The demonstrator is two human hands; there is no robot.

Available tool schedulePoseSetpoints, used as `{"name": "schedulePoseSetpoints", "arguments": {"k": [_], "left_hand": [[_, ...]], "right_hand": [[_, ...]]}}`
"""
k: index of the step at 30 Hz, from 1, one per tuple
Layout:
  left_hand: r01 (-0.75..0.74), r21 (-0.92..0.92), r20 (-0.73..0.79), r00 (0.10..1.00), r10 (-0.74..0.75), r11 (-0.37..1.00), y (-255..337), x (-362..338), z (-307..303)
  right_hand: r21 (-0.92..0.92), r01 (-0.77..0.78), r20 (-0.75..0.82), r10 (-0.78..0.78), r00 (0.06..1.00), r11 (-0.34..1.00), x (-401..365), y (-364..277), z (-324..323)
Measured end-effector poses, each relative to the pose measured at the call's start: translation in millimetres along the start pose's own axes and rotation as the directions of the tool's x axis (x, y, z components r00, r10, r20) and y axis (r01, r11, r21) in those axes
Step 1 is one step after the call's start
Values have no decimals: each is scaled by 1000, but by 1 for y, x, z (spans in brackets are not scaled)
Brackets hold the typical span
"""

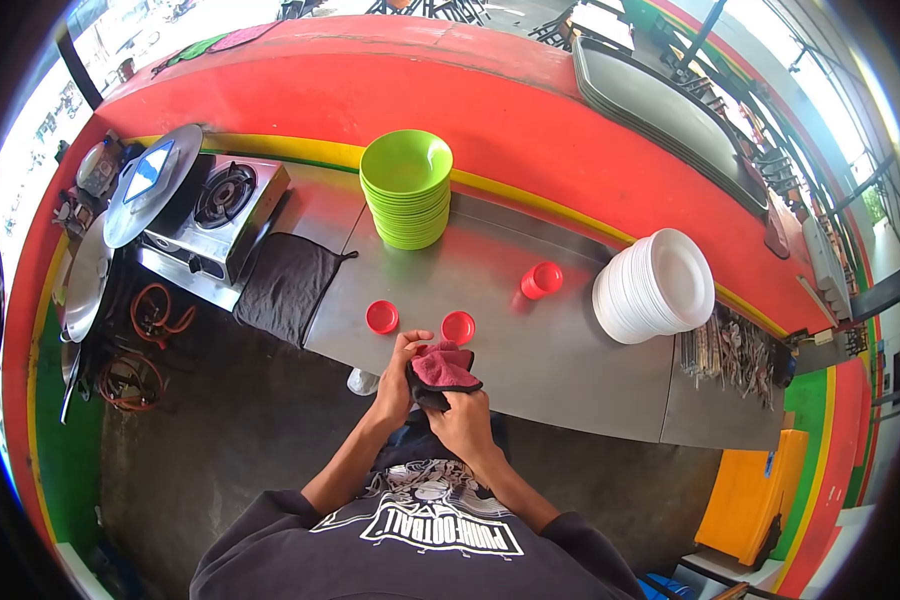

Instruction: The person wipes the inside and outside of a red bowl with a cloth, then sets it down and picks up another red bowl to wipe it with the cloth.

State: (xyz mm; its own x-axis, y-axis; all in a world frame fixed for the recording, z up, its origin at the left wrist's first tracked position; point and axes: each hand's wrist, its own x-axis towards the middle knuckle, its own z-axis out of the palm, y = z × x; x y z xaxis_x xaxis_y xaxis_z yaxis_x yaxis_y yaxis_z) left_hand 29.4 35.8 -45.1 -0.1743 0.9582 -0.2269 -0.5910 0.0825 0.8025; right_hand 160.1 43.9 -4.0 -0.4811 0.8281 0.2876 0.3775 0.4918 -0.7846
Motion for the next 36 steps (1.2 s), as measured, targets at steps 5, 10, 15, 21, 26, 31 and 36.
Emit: {"name": "schedulePoseSetpoints", "arguments": {"k": [5,10,15,21,26,31,36], "left_hand": [[-89,186,81,994,75,978,24,-6,12],[-248,352,114,968,222,903,21,-6,19],[-284,475,95,958,272,833,21,-12,27],[-287,550,82,953,291,784,31,-22,43],[-498,569,235,861,451,654,21,-15,40],[-507,570,273,859,432,647,22,-22,45],[-357,326,158,934,322,875,19,-18,54]], "right_hand": [[405,-162,-2,177,984,900,9,-4,-9],[290,-46,-204,109,973,956,14,-6,-5],[22,50,-224,-44,974,999,10,-4,-10],[522,-386,85,403,911,761,6,4,-24],[884,-399,467,509,723,-245,9,9,-23],[929,-318,368,545,753,-188,-6,16,-18],[648,-235,8,301,953,725,-18,19,-22]]}}
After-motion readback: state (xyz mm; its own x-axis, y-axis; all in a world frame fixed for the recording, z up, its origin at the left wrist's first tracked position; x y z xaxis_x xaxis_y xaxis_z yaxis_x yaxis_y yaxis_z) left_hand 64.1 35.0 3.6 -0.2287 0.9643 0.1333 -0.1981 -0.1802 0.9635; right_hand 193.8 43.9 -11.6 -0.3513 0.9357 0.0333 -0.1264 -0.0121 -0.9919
